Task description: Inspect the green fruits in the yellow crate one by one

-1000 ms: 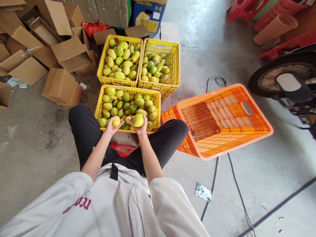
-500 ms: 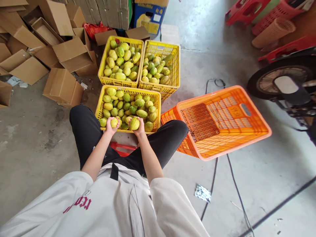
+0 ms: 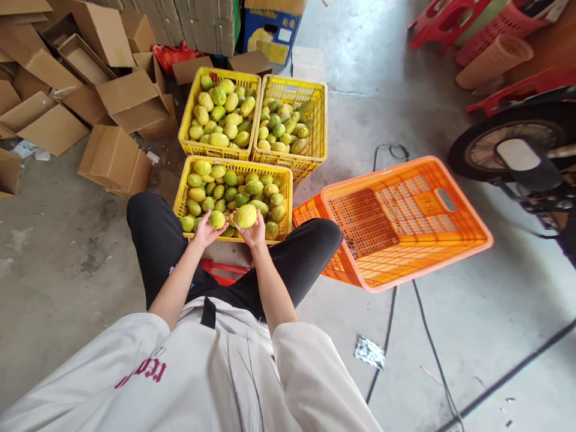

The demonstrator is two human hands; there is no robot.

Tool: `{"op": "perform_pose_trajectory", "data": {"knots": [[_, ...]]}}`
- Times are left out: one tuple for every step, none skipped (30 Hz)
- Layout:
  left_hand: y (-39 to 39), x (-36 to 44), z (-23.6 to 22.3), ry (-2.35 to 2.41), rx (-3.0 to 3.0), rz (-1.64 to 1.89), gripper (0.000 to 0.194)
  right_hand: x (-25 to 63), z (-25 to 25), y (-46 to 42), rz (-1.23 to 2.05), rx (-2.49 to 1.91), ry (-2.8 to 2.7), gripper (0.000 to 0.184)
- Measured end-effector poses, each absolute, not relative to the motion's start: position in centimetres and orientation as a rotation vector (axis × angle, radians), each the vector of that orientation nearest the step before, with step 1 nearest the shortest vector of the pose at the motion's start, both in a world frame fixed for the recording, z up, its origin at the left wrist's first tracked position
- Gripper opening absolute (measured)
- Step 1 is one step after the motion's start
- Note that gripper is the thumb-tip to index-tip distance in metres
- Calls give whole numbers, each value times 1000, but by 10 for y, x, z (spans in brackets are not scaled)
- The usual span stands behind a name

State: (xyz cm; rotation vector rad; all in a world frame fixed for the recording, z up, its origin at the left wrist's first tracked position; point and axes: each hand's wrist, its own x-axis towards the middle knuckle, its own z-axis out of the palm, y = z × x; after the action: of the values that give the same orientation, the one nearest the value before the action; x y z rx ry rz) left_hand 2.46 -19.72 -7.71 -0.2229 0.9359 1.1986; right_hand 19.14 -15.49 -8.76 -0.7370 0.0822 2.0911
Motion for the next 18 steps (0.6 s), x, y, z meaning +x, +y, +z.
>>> {"op": "perform_pose_trajectory", "data": {"knots": [[-197,24,-78,948,-220,1184,32,192,-87,-155,2086,-749,98,37],[-198,24,-78,951,-219,1176,33,192,-85,-155,2077,-752,117,41],[-198,23,-78,943,-221,1179,33,193,-84,-155,2063,-749,133,42],[-198,22,-79,930,-225,1194,30,193,-82,-156,2048,-742,145,40],[-199,22,-79,919,-232,1215,27,193,-81,-156,2037,-738,152,37],[-199,21,-79,914,-236,1236,23,193,-80,-156,2030,-741,154,32],[-200,21,-80,912,-233,1250,20,193,-80,-156,2031,-751,149,28],[-201,21,-80,911,-223,1252,18,193,-80,-156,2035,-764,137,24],[-202,21,-81,913,-205,1242,17,192,-81,-156,2040,-779,123,22],[-202,22,-82,918,-182,1221,18,192,-82,-156,2042,-796,107,20],[-202,22,-82,926,-158,1192,18,191,-83,-156,2041,-815,92,19],[-202,23,-83,937,-137,1159,18,191,-85,-156,2040,-836,79,18],[-202,24,-84,955,-122,1127,17,190,-87,-156,2043,-856,68,17],[-202,24,-84,979,-114,1098,17,190,-89,-155,2048,-878,60,17],[-201,24,-84,1004,-112,1070,18,190,-90,-155,2054,-897,53,17],[-200,24,-84,1024,-114,1045,20,190,-92,-155,2060,-915,48,18],[-199,24,-85,1040,-117,1021,23,190,-93,-154,2067,-927,43,18],[-198,23,-85,1049,-119,1000,26,190,-94,-154,2072,-933,39,18]]}}
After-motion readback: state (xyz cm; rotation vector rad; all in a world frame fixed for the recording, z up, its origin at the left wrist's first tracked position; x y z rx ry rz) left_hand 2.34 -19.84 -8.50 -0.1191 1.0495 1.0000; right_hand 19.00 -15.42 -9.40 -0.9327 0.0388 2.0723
